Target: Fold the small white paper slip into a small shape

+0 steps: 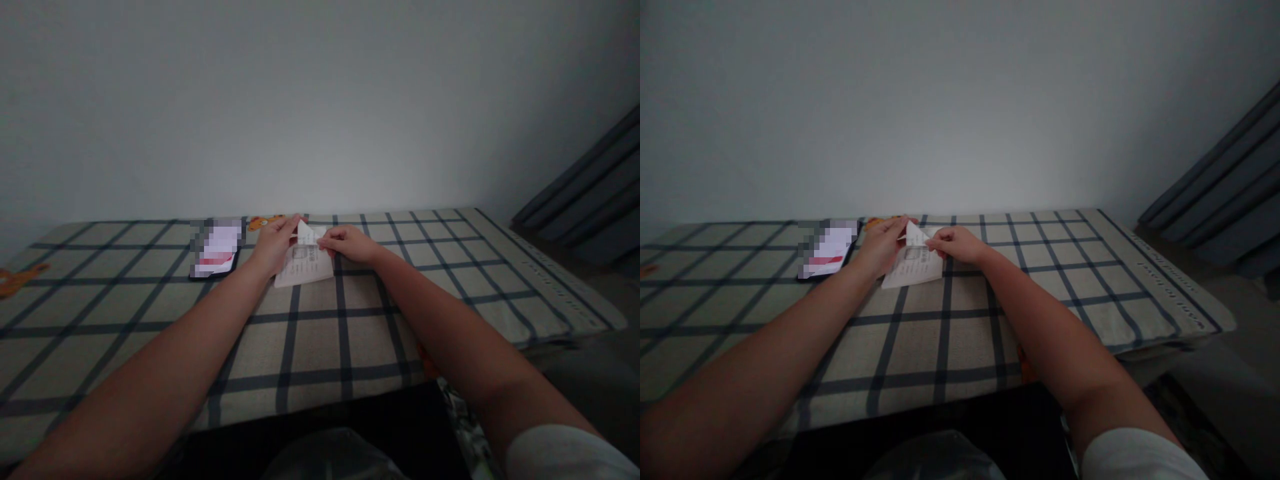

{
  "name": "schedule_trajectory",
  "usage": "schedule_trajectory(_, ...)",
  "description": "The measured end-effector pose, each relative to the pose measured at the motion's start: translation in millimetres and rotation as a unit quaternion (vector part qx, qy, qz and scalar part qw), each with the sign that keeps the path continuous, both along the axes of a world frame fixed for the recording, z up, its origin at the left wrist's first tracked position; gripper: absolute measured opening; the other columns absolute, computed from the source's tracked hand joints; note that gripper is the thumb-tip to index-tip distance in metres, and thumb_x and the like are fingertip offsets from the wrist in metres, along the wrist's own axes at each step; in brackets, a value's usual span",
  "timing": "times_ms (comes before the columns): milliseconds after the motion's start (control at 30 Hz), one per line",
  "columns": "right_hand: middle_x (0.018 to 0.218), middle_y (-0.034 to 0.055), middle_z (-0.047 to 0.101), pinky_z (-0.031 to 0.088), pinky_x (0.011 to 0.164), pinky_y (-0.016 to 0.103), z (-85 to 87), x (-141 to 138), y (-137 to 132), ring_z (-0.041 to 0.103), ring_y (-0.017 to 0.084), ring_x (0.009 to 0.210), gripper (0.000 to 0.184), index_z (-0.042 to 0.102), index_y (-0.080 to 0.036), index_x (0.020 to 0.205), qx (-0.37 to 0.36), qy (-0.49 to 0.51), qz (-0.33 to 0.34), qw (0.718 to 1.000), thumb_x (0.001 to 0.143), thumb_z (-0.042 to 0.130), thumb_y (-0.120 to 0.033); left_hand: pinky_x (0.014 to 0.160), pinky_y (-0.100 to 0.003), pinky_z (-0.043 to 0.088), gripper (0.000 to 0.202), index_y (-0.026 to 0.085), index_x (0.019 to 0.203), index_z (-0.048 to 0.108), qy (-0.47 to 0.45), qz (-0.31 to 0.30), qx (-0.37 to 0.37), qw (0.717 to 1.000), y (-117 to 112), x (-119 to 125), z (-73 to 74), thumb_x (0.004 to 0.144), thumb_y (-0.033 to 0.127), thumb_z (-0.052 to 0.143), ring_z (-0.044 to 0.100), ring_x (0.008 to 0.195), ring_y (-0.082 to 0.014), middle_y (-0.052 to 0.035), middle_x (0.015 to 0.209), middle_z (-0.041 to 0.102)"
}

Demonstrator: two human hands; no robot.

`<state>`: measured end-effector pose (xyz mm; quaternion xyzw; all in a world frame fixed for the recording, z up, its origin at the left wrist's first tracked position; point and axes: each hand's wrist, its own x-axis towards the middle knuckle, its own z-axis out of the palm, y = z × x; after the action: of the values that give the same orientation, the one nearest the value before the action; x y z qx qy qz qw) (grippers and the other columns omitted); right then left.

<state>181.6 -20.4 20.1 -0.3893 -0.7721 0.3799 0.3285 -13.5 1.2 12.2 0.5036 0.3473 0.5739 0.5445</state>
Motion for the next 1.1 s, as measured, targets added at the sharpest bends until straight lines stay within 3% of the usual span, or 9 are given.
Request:
schedule_trajectory(200,0.060,-0.0018,0.056,0.038,0.061,0.025,-3.0,2,4,0.050,0.010,0.059,0.038,0.061,-0.016,0.069,0.027,0.031,-0.082,0.996,0.084,0.059,-0.050,0.061,-0.024,0.045,0.039,0.014,0.076,0.072,0.061,-0.061,-0.019,0.996,0,0,-4.2,0.068,0.051,0.081,0.056,0.063,-0.0114,-0.0055,0.075,0.067)
schedule_trajectory(467,0.060,-0.0011,0.057,0.042,0.061,0.024,-1.7,1,4,0.052,0.011,0.059,0.044,0.058,-0.017,0.067,0.022,0.056,-0.088,0.994,0.087,0.054,-0.056,0.061,-0.024,0.043,0.033,0.016,0.080,0.073,0.064,-0.103,0.003,0.993,4,-1,-9.9,0.071,0.047,0.079,0.053,0.062,-0.0104,-0.0049,0.077,0.067)
schedule_trajectory(600,0.068,-0.0012,0.060,0.044,0.060,0.024,-2.5,0,7,0.053,0.009,0.058,0.034,0.063,-0.016,0.081,0.010,0.107,-0.077,0.991,0.085,0.060,-0.050,0.058,-0.024,0.043,0.032,0.016,0.074,0.070,0.073,-0.128,0.003,0.989,4,-1,-12.6,0.072,0.047,0.078,0.051,0.059,-0.0102,-0.0014,0.066,0.059)
schedule_trajectory(700,0.072,-0.0006,0.062,0.046,0.060,0.024,-5.4,1,9,0.055,0.009,0.059,0.031,0.066,-0.015,0.089,-0.005,0.139,-0.066,0.988,0.081,0.066,-0.045,0.056,-0.022,0.042,0.029,0.016,0.077,0.071,0.079,-0.122,-0.007,0.989,4,-1,-11.9,0.073,0.043,0.078,0.051,0.058,-0.0095,-0.0011,0.066,0.059)
schedule_trajectory(867,0.082,0.0024,0.068,0.051,0.063,0.025,-13.3,0,14,0.059,0.010,0.066,0.033,0.069,-0.016,0.096,-0.036,0.160,-0.049,0.985,0.076,0.075,-0.041,0.059,-0.020,0.046,0.029,0.016,0.092,0.074,0.052,-0.089,-0.021,0.994,3,0,-8.9,0.069,0.033,0.082,0.058,0.064,-0.0085,-0.0036,0.083,0.069)
schedule_trajectory(1100,0.084,0.0034,0.069,0.053,0.064,0.026,-15.6,-1,15,0.062,0.013,0.070,0.033,0.069,-0.017,0.096,-0.023,0.150,-0.068,0.986,0.075,0.076,-0.042,0.067,-0.025,0.053,0.030,0.015,0.092,0.075,0.052,-0.104,-0.047,0.992,-3,2,-5.5,0.068,0.030,0.083,0.063,0.074,-0.0115,-0.0082,0.096,0.072)
